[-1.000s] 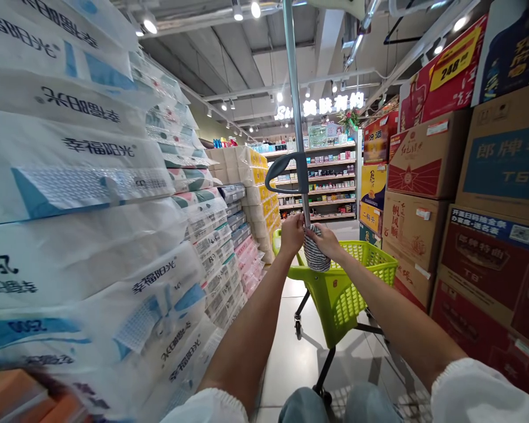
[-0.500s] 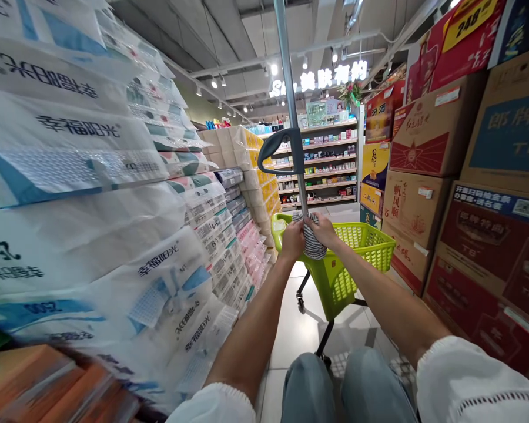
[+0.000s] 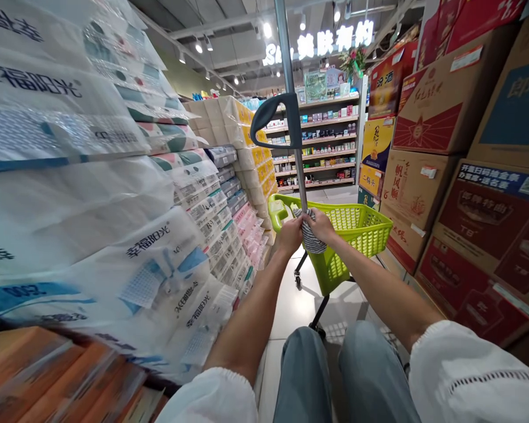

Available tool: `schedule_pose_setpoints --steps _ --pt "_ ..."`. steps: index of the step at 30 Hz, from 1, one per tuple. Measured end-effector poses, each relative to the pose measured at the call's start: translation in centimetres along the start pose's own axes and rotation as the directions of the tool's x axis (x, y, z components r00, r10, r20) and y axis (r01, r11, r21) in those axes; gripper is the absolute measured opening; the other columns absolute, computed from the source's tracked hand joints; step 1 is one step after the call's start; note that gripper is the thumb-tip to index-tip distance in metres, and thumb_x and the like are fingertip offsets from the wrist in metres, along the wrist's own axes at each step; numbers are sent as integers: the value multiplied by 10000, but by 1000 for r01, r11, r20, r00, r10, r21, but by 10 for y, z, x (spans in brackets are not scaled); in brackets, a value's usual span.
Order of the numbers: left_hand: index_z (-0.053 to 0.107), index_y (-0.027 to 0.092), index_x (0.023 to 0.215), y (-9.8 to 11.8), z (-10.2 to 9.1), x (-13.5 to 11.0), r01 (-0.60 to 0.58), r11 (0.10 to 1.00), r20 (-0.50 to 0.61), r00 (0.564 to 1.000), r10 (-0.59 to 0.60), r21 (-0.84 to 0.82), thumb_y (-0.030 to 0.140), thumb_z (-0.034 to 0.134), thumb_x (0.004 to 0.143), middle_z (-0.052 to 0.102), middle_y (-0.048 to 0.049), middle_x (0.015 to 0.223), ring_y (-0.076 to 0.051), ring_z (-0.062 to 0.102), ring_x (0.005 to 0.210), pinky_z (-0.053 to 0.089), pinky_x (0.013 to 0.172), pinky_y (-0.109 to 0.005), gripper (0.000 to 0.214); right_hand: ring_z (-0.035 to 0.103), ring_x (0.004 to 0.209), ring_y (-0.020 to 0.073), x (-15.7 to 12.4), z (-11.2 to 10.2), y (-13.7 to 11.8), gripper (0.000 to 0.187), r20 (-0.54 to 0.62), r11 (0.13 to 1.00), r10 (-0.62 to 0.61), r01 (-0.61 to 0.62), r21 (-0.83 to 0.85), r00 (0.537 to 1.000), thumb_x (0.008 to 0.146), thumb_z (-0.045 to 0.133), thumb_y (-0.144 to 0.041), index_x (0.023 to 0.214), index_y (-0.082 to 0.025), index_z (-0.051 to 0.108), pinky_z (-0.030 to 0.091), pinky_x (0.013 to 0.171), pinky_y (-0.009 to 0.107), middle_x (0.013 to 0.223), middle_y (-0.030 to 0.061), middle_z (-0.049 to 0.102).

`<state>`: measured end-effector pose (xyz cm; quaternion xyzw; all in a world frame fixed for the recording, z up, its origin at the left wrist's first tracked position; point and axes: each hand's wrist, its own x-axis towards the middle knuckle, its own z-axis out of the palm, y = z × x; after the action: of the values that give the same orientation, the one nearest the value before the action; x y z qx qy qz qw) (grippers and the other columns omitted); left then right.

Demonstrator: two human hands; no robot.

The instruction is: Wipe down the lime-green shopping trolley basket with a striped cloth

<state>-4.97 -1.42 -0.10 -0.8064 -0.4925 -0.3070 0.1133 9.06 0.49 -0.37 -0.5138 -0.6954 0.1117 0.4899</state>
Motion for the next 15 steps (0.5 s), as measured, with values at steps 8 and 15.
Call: schedule_pose_setpoints --steps 8,15 --pt "627 152 982 -7 18 4 -22 983 -12 1000 25 183 183 389 890 679 -102 916 -222 605 860 400 808 -351 257 548 922 205 -24 12 9 417 40 915 12 5 -404 999 948 307 -502 1050 -216 593 386 739 289 1043 87 625" --pt "630 134 829 0 30 2 37 961 -80 997 -16 274 236 391 887 656 -124 847 -252 572 871 337 830 -405 266 485 1005 236 -36 16 18 437 56 842 -12 40 -537 998 971 224 -408 1233 -261 542 386 747 312 1224 86 553"
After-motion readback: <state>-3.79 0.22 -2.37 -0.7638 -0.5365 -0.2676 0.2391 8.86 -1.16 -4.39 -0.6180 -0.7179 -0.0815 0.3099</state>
